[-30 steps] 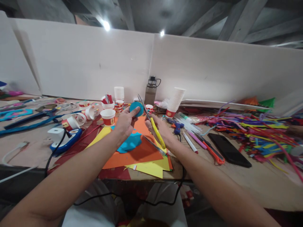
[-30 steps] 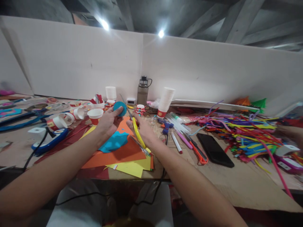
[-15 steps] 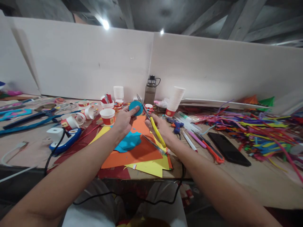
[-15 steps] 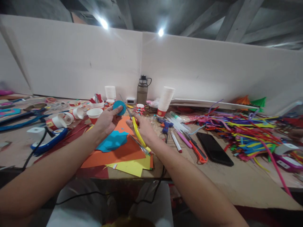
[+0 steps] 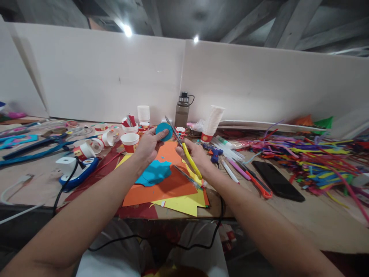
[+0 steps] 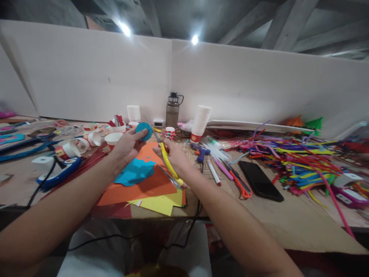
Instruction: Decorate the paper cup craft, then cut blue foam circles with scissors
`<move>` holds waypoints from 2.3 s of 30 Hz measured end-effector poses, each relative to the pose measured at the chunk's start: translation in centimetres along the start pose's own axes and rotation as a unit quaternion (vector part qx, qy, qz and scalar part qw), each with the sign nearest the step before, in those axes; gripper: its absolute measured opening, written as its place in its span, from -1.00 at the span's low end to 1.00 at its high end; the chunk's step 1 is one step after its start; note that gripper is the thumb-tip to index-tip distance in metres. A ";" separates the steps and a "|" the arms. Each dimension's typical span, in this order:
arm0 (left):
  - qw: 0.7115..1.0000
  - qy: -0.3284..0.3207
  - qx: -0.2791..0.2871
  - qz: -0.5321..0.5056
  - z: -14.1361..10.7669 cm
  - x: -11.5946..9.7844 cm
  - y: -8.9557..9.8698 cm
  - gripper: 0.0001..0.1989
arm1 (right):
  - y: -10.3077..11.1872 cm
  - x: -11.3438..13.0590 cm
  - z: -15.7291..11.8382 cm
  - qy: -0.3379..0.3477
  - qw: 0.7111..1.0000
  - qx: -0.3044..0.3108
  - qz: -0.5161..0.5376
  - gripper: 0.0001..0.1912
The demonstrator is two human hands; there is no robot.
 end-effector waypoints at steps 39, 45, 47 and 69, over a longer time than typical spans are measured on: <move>0.985 0.017 0.046 0.165 0.5 -1.0 1.0 -0.77 | 0.5 -1.1 -0.3 0.015 0.999 0.043 -0.002 -0.62; 0.982 0.032 0.062 0.173 0.7 -0.3 1.2 -0.73 | 0.4 -0.9 -0.4 -0.010 0.996 0.049 0.075 -0.66; 0.983 0.037 0.065 0.167 0.6 -0.3 1.0 -0.72 | 0.3 -0.8 -0.5 -0.015 0.995 0.048 0.091 -0.67; 0.977 0.033 0.066 0.200 0.2 -0.9 0.7 -0.74 | 0.9 -0.4 -0.4 0.016 0.998 0.050 0.036 -0.65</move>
Point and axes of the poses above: each hand's wrist, its own z-axis towards the middle knuckle, its own y-axis out of the back of the hand, x = y × z, the point moved 2 cm from there along z, towards the middle knuckle, and after that the axes turned 9 degrees about y, right-handed, at the moved point
